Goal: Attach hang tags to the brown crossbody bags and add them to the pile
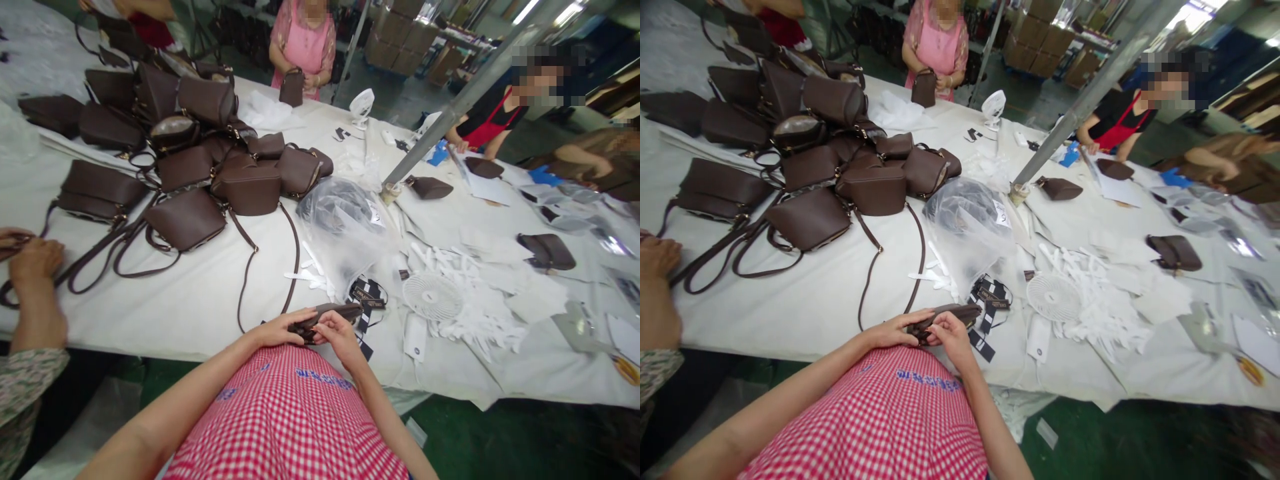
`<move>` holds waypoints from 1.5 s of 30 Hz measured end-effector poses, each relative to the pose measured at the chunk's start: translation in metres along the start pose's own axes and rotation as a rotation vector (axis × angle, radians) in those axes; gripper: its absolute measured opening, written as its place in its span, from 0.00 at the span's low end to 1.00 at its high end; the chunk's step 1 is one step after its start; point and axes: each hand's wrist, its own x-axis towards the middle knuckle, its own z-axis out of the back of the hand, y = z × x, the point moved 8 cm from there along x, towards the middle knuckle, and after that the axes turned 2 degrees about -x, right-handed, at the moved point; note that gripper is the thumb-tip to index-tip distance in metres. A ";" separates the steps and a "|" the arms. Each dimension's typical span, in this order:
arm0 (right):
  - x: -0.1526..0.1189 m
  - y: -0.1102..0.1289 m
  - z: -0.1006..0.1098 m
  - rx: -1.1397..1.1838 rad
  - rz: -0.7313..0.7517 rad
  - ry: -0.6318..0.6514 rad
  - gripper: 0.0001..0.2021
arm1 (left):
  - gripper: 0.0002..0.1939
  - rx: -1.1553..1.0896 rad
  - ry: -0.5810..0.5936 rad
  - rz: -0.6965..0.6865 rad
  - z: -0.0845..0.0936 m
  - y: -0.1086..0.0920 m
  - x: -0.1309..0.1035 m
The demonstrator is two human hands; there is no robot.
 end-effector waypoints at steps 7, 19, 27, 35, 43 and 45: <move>-0.007 -0.008 0.010 0.007 0.001 -0.102 0.19 | 0.31 -0.154 0.120 0.001 -0.002 0.003 0.001; -0.019 -0.014 0.002 -0.027 -0.017 -0.091 0.18 | 0.32 0.087 0.075 -0.119 -0.021 0.006 0.003; -0.027 -0.015 0.007 -0.069 0.002 -0.110 0.14 | 0.38 0.240 0.079 -0.218 -0.028 0.005 -0.001; -0.019 -0.017 -0.011 -0.035 0.001 -0.152 0.14 | 0.35 0.338 0.042 -0.183 -0.026 0.007 0.003; -0.009 -0.014 -0.021 -0.099 0.026 -0.140 0.14 | 0.38 0.360 -0.086 -0.049 -0.022 0.022 0.001; -0.008 -0.009 -0.024 -0.221 0.052 -0.161 0.14 | 0.37 0.327 -0.186 -0.008 -0.015 0.025 0.006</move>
